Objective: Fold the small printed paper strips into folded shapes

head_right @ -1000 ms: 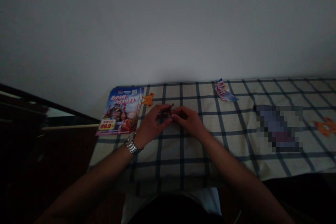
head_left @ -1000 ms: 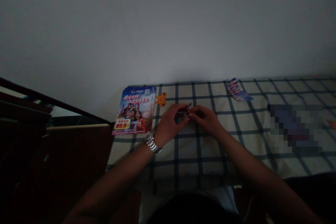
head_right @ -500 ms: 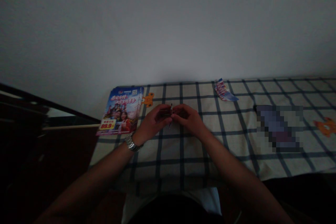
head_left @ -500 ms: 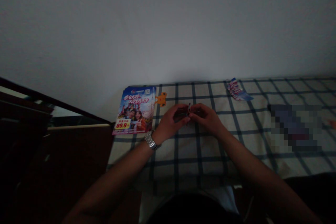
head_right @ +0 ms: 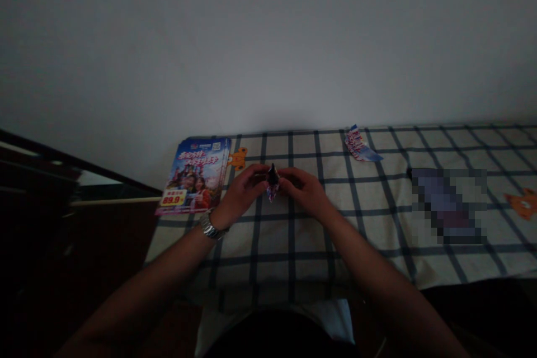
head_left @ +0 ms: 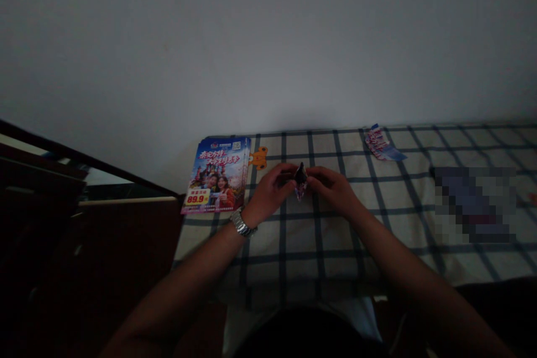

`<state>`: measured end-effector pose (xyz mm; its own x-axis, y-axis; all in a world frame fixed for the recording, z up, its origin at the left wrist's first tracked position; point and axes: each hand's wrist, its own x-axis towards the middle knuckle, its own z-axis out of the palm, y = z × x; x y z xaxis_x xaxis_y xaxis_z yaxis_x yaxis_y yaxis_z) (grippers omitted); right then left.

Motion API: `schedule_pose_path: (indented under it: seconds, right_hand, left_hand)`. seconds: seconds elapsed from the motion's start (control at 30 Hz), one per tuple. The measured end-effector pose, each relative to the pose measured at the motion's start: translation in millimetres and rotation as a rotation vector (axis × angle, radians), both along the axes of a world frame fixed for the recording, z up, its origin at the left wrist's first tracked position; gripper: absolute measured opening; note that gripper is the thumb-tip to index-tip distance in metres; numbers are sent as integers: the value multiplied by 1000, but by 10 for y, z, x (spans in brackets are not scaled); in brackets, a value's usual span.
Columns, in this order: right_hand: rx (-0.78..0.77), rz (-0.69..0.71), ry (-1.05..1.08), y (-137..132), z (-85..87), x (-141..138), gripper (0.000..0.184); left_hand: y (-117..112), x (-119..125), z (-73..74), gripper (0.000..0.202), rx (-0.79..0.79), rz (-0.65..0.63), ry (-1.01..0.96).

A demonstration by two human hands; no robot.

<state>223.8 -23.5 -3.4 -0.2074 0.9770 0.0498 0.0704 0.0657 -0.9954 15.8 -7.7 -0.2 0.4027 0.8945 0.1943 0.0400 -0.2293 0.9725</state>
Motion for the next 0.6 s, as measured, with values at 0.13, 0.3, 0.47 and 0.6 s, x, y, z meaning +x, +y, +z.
schedule_pose_path:
  seconds: [0.13, 0.3, 0.47, 0.6]
  right_hand:
    - [29, 24, -12, 9, -46, 6, 30]
    - [21, 63, 20, 15, -103, 6, 35]
    - [15, 82, -10, 8, -71, 14, 37]
    - [4, 105, -1, 11, -62, 26, 35]
  left_hand:
    - [-5, 12, 2, 32, 5, 13, 16]
    - [-31, 40, 12, 35, 6, 18, 31]
    - [-31, 35, 7, 35, 7, 5, 42]
    - [-16, 20, -3, 33, 24, 2, 13]
